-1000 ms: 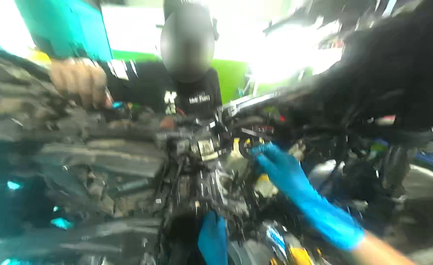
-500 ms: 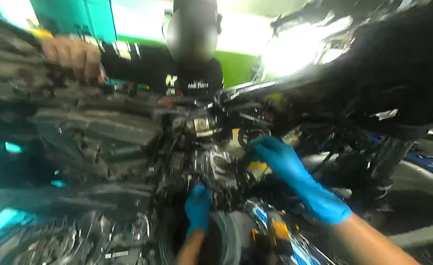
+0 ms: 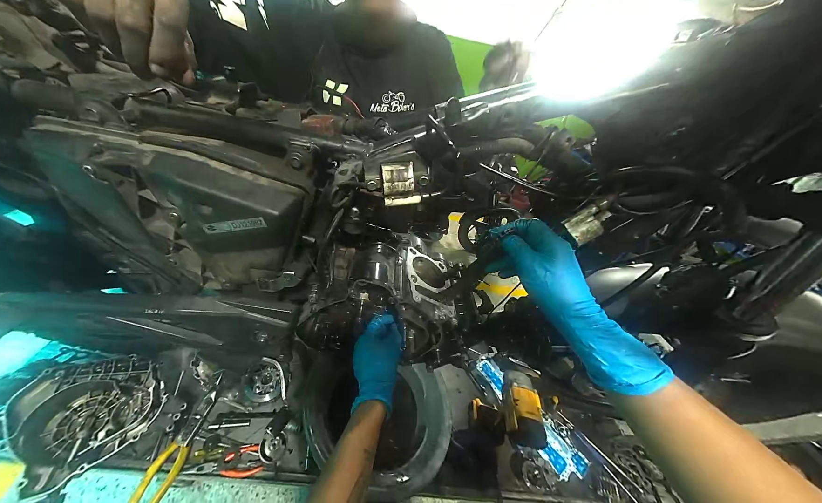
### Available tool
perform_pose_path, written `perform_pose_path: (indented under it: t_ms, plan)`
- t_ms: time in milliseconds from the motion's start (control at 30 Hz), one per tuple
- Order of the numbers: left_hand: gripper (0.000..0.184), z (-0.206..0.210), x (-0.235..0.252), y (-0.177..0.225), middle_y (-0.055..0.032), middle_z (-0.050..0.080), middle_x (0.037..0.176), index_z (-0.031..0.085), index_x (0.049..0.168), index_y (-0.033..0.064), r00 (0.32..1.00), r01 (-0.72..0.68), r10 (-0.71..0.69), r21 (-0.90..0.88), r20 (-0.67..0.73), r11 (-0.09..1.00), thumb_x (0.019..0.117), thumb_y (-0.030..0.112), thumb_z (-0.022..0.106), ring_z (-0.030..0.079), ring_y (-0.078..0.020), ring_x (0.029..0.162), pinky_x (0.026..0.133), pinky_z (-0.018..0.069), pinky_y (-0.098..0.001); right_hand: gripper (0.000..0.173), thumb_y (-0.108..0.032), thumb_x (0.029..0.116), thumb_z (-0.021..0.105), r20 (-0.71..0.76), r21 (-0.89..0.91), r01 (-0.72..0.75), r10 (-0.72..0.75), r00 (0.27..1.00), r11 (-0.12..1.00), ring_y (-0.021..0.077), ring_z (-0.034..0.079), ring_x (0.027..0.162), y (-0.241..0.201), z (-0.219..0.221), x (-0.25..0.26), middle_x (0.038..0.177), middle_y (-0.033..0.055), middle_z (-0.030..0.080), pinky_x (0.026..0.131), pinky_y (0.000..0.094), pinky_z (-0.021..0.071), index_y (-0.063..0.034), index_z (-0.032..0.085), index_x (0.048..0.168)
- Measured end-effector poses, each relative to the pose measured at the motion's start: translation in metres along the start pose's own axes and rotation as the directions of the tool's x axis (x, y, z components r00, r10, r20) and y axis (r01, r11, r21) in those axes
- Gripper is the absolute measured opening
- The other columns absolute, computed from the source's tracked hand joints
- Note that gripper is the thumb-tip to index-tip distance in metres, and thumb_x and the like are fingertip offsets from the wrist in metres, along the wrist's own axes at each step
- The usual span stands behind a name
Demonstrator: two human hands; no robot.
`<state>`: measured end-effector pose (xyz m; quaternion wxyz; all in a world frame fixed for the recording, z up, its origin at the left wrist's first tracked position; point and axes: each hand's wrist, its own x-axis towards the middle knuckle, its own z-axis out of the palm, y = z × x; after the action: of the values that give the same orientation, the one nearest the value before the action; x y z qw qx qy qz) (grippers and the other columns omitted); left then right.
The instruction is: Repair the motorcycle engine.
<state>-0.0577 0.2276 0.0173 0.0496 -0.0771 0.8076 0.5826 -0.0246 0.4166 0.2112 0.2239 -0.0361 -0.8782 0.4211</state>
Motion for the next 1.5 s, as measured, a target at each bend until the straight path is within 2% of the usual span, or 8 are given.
perform_pose_path:
  t_ms: [233, 333, 567, 667, 1100, 1200, 1333, 1500]
  plan:
    - [0.024, -0.001, -0.006, 0.006, -0.0065, 0.073, 0.1, 0.072, 0.113, 0.011, 0.999, -0.039, 0.037, -0.089, -0.026, 0.995, 0.0946, 0.027, 0.073, 0.07, -0.0196, 0.094, 0.087, 0.0562, -0.0458, 0.034, -0.029, 0.1122, 0.037, 0.023, 0.01, 0.013, -0.013, 1.0, 1.0, 0.0144, 0.073, 0.071, 0.005, 0.005, -0.001, 0.093, 0.0065, 0.073, 0.065, 0.0328, 0.0626, -0.0069, 0.062, 0.118]
    - [0.032, 0.009, -0.013, 0.014, -0.013, 0.065, 0.114, 0.07, 0.109, 0.0057, 0.992, -0.103, 0.097, -0.079, -0.085, 0.991, 0.0869, 0.027, 0.079, 0.065, -0.0248, 0.105, 0.093, 0.0548, -0.0476, 0.039, -0.028, 0.1127, 0.03, -0.057, 0.196, -0.048, 0.06, 0.997, 0.98, 0.0135, 0.07, 0.078, 0.008, 0.015, -0.004, 0.09, 0.0053, 0.07, 0.073, 0.0343, 0.0603, -0.0042, 0.061, 0.117]
    - [0.03, 0.021, -0.01, 0.02, -0.018, 0.064, 0.117, 0.067, 0.111, 0.0011, 0.988, -0.033, 0.01, -0.149, -0.157, 0.988, 0.0874, 0.016, 0.078, 0.063, -0.0304, 0.111, 0.097, 0.0523, -0.0503, 0.045, -0.029, 0.1126, 0.018, 0.065, 0.679, -0.176, 0.18, 0.982, 0.713, 0.0199, 0.071, 0.075, 0.01, 0.041, 0.005, 0.078, 0.0048, 0.069, 0.075, 0.0406, 0.0608, -0.0079, 0.054, 0.098]
    - [0.023, 0.022, -0.011, 0.024, -0.0164, 0.067, 0.11, 0.068, 0.106, 0.0031, 0.98, 0.005, -0.043, -0.19, -0.195, 0.982, 0.089, 0.016, 0.077, 0.065, -0.0293, 0.108, 0.095, 0.0524, -0.0514, 0.047, -0.036, 0.1129, 0.018, 0.11, 0.752, -0.229, 0.225, 0.968, 0.618, 0.0216, 0.069, 0.078, 0.01, 0.048, 0.012, 0.086, 0.0083, 0.068, 0.075, 0.042, 0.0599, -0.006, 0.054, 0.109]
    - [0.025, 0.022, -0.005, 0.014, -0.0118, 0.071, 0.097, 0.07, 0.103, 0.0082, 0.974, 0.023, -0.06, -0.169, -0.216, 0.985, 0.0853, 0.021, 0.082, 0.068, -0.0265, 0.096, 0.087, 0.0544, -0.0516, 0.057, -0.042, 0.1129, 0.018, 0.125, 0.472, -0.283, 0.254, 0.959, 0.835, 0.0198, 0.07, 0.085, 0.015, 0.044, 0.013, 0.094, 0.0101, 0.07, 0.079, 0.039, 0.0593, -0.0023, 0.059, 0.115]
    - [0.021, 0.024, -0.005, 0.012, -0.0111, 0.071, 0.097, 0.071, 0.1, 0.0087, 0.97, -0.012, -0.02, -0.128, -0.244, 0.992, 0.0851, 0.02, 0.082, 0.069, -0.0259, 0.095, 0.086, 0.055, -0.0513, 0.061, -0.048, 0.1116, 0.023, 0.207, 0.555, -0.346, 0.277, 0.938, 0.757, 0.0284, 0.073, 0.09, 0.035, 0.041, 0.021, 0.1, 0.0171, 0.072, 0.079, 0.0455, 0.0615, 0.0, 0.06, 0.118]
    - [0.023, 0.018, -0.006, 0.014, -0.0089, 0.073, 0.096, 0.072, 0.102, 0.0102, 0.973, -0.002, -0.016, -0.076, -0.231, 0.997, 0.086, 0.023, 0.08, 0.07, -0.0248, 0.095, 0.086, 0.0556, -0.0519, 0.059, -0.048, 0.1115, 0.019, 0.221, 0.603, -0.452, 0.408, 0.886, 0.657, 0.0266, 0.072, 0.085, 0.0, 0.043, 0.013, 0.093, 0.0137, 0.072, 0.075, 0.0442, 0.0604, -0.0045, 0.058, 0.113]
    - [0.027, 0.01, -0.008, 0.01, -0.0092, 0.075, 0.1, 0.071, 0.109, 0.0095, 0.982, -0.001, 0.0, -0.01, -0.189, 1.0, 0.0891, 0.026, 0.078, 0.071, -0.0257, 0.098, 0.089, 0.0551, -0.0543, 0.053, -0.045, 0.1124, 0.024, 0.208, 0.375, -0.332, 0.27, 0.94, 0.866, 0.0233, 0.069, 0.094, -0.012, 0.037, -0.005, 0.109, 0.0117, 0.067, 0.079, 0.0462, 0.0602, -0.008, 0.057, 0.129]
